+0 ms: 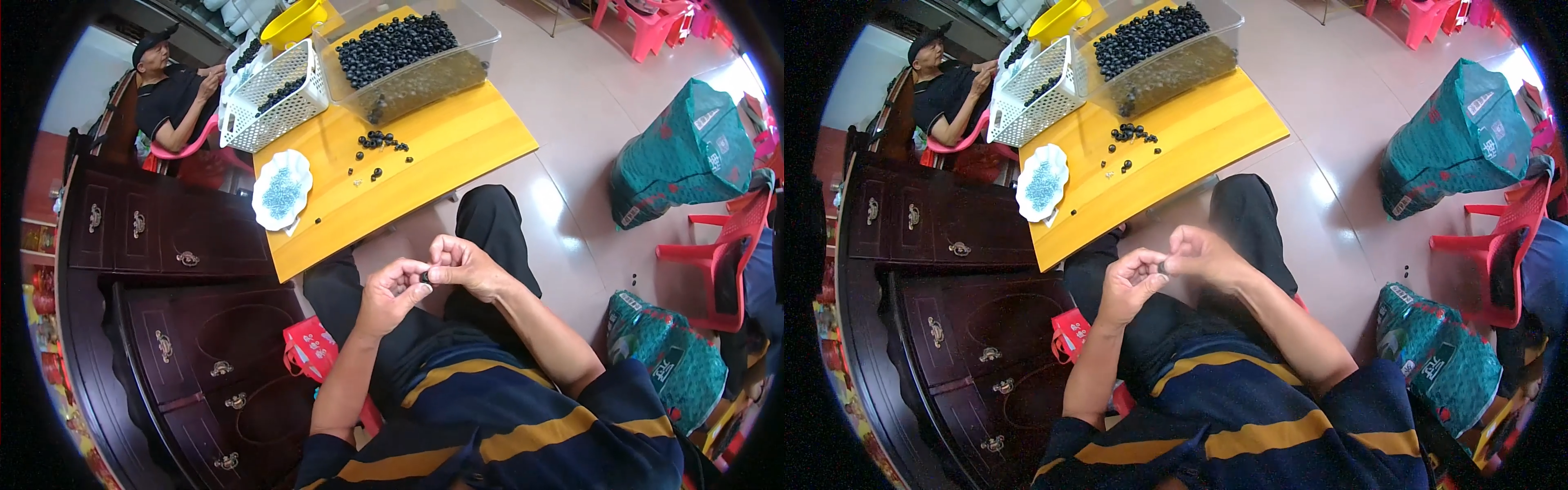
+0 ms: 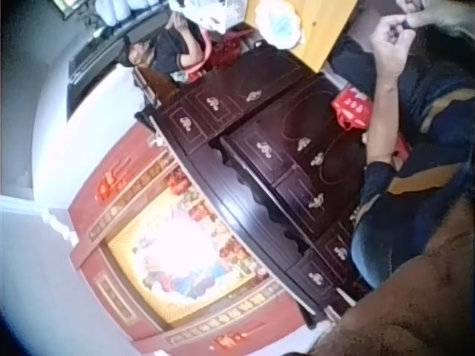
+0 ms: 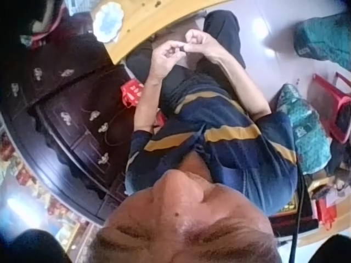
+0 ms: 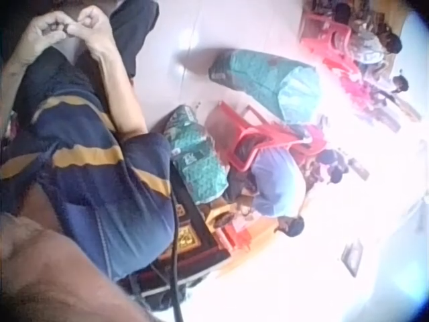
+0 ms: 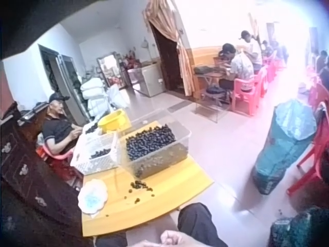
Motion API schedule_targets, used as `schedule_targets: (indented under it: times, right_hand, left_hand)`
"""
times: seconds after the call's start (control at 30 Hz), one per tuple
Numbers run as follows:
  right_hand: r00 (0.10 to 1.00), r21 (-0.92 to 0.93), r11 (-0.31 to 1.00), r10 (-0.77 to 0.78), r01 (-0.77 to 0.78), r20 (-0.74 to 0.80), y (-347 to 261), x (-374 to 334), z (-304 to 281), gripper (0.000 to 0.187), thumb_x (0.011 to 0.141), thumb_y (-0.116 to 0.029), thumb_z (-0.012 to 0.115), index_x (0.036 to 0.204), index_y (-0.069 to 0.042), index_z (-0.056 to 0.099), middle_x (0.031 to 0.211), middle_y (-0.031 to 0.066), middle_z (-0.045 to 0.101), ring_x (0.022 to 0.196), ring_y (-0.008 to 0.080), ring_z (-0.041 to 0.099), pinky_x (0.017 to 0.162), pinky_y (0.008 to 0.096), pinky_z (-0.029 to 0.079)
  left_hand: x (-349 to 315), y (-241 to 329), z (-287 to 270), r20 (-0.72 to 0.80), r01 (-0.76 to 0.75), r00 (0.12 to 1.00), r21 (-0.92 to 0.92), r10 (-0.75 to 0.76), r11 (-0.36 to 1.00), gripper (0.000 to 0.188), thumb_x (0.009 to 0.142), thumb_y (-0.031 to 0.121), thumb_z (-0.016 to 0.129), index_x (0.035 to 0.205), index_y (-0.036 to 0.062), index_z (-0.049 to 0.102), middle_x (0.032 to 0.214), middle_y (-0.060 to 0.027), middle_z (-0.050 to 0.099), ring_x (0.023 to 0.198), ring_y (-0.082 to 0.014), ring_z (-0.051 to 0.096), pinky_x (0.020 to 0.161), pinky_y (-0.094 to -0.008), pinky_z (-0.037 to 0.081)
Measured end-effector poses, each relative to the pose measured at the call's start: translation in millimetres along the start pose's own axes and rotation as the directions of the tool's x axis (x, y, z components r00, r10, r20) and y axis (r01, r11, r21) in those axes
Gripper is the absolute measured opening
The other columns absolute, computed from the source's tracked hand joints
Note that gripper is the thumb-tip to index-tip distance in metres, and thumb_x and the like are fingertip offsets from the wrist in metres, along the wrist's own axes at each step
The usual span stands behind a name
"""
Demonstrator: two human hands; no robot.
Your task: The recorder is sorting small black seeds or beads from a table into different containers.
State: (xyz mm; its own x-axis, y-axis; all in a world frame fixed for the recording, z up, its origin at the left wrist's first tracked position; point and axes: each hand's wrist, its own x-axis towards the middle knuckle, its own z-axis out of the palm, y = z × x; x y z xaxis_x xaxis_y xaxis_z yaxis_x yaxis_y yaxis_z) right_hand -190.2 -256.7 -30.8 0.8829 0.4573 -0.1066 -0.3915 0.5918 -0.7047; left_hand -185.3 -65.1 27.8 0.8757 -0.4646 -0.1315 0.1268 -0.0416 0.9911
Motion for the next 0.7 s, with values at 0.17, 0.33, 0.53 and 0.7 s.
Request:
schedule_targets:
  times: [0.17, 0.33, 0.53, 0.7]
  right_hand:
    - [1.000, -0.018, 1.000, 0.017, -0.017, -0.006, 4, 0, 3, 0.020, 0.085, -0.008, 0.072, 0.093, -0.010, 0.054, 0.082, -0.0027, 0.062, 0.077, 0.0052, 0.057, 0.070, 0.0209, 0.045]
    - [0.998, -0.042, 0.998, 0.041, -0.043, -0.037, 3, 0, -1, 0.018, 0.085, -0.007, 0.073, 0.089, -0.011, 0.056, 0.081, -0.0041, 0.061, 0.075, 0.0044, 0.055, 0.068, 0.0204, 0.043]
    - [0.995, -0.019, 0.995, 0.092, -0.093, -0.044, 5, 0, 2, 0.017, 0.085, -0.008, 0.074, 0.088, -0.012, 0.057, 0.079, -0.0049, 0.060, 0.072, 0.0044, 0.055, 0.065, 0.0201, 0.043]
    - [0.994, 0.052, 0.995, 0.084, -0.081, -0.064, 3, 2, 6, 0.018, 0.086, -0.012, 0.075, 0.086, -0.010, 0.057, 0.079, -0.0034, 0.062, 0.073, 0.0053, 0.057, 0.065, 0.0202, 0.044]
  left_hand:
    - [0, -10, -8, 0.037, -0.073, 0.997, 0.094, 0.069, 0.993, 0.017, 0.085, -0.001, 0.070, 0.101, 0.0018, 0.066, 0.079, 0.0063, 0.056, 0.068, -0.0008, 0.048, 0.061, -0.0182, 0.040]
    - [3, -15, -9, 0.051, 0.021, 0.998, 0.011, -0.022, 1.000, 0.015, 0.088, 0.002, 0.070, 0.102, 0.0016, 0.065, 0.089, 0.0027, 0.066, 0.076, -0.0009, 0.058, 0.067, -0.0171, 0.046]
    - [1, -12, -15, 0.075, -0.028, 0.997, 0.116, 0.020, 0.993, 0.012, 0.088, 0.003, 0.070, 0.100, 0.0023, 0.066, 0.081, 0.0060, 0.062, 0.069, 0.0007, 0.052, 0.063, -0.0171, 0.043]
    - [2, 0, -16, 0.116, 0.033, 0.992, 0.180, -0.055, 0.983, 0.018, 0.090, 0.008, 0.070, 0.106, 0.0031, 0.064, 0.081, 0.0075, 0.058, 0.070, -0.0002, 0.053, 0.066, -0.0175, 0.046]
